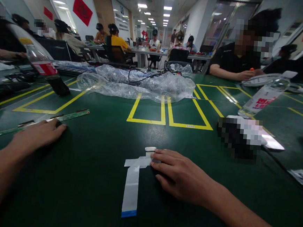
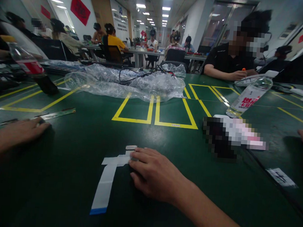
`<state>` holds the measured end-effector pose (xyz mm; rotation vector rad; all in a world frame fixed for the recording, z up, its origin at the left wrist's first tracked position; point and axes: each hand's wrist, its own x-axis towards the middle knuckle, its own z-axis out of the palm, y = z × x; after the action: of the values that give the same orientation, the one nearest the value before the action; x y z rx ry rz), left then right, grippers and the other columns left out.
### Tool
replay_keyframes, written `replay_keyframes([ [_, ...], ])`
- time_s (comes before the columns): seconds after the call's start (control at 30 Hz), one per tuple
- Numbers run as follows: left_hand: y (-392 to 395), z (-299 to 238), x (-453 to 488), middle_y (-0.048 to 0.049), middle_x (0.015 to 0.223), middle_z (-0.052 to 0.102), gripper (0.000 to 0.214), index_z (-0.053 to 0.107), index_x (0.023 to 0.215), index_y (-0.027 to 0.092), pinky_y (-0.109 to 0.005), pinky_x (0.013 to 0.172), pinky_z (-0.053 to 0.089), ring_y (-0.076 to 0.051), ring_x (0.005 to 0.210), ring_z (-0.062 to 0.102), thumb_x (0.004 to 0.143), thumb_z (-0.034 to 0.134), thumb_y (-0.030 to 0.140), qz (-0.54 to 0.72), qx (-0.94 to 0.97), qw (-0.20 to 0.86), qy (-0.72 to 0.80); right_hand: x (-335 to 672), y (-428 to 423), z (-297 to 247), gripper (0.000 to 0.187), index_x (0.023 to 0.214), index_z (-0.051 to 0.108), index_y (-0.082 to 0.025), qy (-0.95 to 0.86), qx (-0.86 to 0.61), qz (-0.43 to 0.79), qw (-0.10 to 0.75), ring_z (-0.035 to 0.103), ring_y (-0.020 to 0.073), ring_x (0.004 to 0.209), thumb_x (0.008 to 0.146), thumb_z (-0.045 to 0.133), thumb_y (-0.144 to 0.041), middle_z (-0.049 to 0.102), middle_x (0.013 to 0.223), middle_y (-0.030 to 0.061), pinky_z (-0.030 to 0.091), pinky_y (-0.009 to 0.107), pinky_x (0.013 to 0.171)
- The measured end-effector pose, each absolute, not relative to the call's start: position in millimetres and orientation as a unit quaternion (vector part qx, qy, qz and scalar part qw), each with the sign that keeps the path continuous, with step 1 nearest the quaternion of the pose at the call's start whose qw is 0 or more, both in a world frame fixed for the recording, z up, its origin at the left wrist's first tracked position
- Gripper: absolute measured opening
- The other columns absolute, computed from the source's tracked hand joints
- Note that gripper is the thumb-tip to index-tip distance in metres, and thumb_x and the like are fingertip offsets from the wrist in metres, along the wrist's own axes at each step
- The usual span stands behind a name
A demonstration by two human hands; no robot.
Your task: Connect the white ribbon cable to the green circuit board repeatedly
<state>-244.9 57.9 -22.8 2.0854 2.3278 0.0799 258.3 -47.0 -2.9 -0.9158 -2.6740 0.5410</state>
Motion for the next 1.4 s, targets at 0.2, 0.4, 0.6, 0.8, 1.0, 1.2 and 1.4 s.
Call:
replay_keyframes([
  [0.2,43.8,-21.2,-151.4,-0.0307,0.141,0.049,0.080,0.043,0.147,0.005,-0.065,0.097,0.044,-0.048,0.124,0.053,0.097,0.014,0.061,-0.035,0.701,0.004,0.713,259.5,-48.6,1.4,0.038,0.133,0.060,-0.019,-0.916,-0.328,0.201,0.117,0.045,0.0279,0.142,0.097,0.059,-0.030,0.050,0.152,0.0127,0.037,0.049,0.117],
  [0.4,24.7,-19.8,-75.7,-0.0221,0.154,0.041,0.065,0.039,0.153,0.013,-0.060,0.109,0.041,-0.043,0.138,0.043,0.099,0.022,0.046,-0.039,0.751,-0.021,0.658,259.7,-46.2,1.9,0.048,0.142,0.050,-0.021,-0.916,-0.329,0.199,0.111,0.046,0.0243,0.140,0.096,0.060,-0.027,0.052,0.151,0.0091,0.034,0.045,0.119],
  [0.6,-6.0,-22.1,-31.0,-0.0143,0.154,0.045,0.056,0.045,0.150,0.022,-0.059,0.107,0.043,-0.037,0.135,0.047,0.098,0.034,0.038,0.009,0.841,-0.029,0.540,257.5,-46.0,-1.2,0.052,0.143,0.050,-0.019,-0.922,-0.327,0.178,0.105,0.044,0.0262,0.141,0.094,0.062,-0.029,0.050,0.152,0.0112,0.034,0.045,0.118],
  [0.8,-21.5,-24.3,-12.9,-0.0106,0.156,0.043,0.054,0.042,0.152,0.022,-0.059,0.107,0.044,-0.035,0.135,0.046,0.100,0.036,0.036,0.028,0.881,0.002,0.472,257.0,-45.1,-3.8,0.054,0.144,0.050,-0.017,-0.925,-0.325,0.171,0.102,0.042,0.0263,0.143,0.093,0.062,-0.032,0.050,0.153,0.0118,0.030,0.045,0.120],
  [1.0,-22.9,-23.7,-10.6,-0.0114,0.156,0.043,0.053,0.042,0.152,0.021,-0.059,0.110,0.044,-0.034,0.138,0.043,0.101,0.037,0.037,0.042,0.891,0.001,0.452,254.9,-43.7,-2.5,0.051,0.142,0.052,-0.019,-0.922,-0.327,0.176,0.110,0.044,0.0252,0.141,0.092,0.062,-0.030,0.052,0.151,0.0105,0.028,0.045,0.120],
  [1.2,-29.2,-16.1,-4.4,-0.0105,0.150,0.051,0.048,0.051,0.145,0.020,-0.057,0.107,0.048,-0.032,0.133,0.048,0.101,0.039,0.033,0.057,0.901,0.009,0.429,251.6,-44.1,-4.1,0.052,0.143,0.051,-0.020,-0.922,-0.333,0.169,0.103,0.042,0.0245,0.143,0.093,0.060,-0.031,0.051,0.153,0.0095,0.024,0.047,0.122],
  [1.4,-27.1,-13.0,-5.0,-0.0057,0.156,0.045,0.051,0.043,0.150,0.018,-0.052,0.118,0.042,-0.026,0.141,0.042,0.099,0.042,0.025,0.058,0.921,0.085,0.376,252.8,-43.6,-4.5,0.054,0.146,0.047,-0.020,-0.925,-0.334,0.162,0.083,0.037,0.0230,0.146,0.095,0.057,-0.033,0.046,0.157,0.0083,0.020,0.046,0.123],
])
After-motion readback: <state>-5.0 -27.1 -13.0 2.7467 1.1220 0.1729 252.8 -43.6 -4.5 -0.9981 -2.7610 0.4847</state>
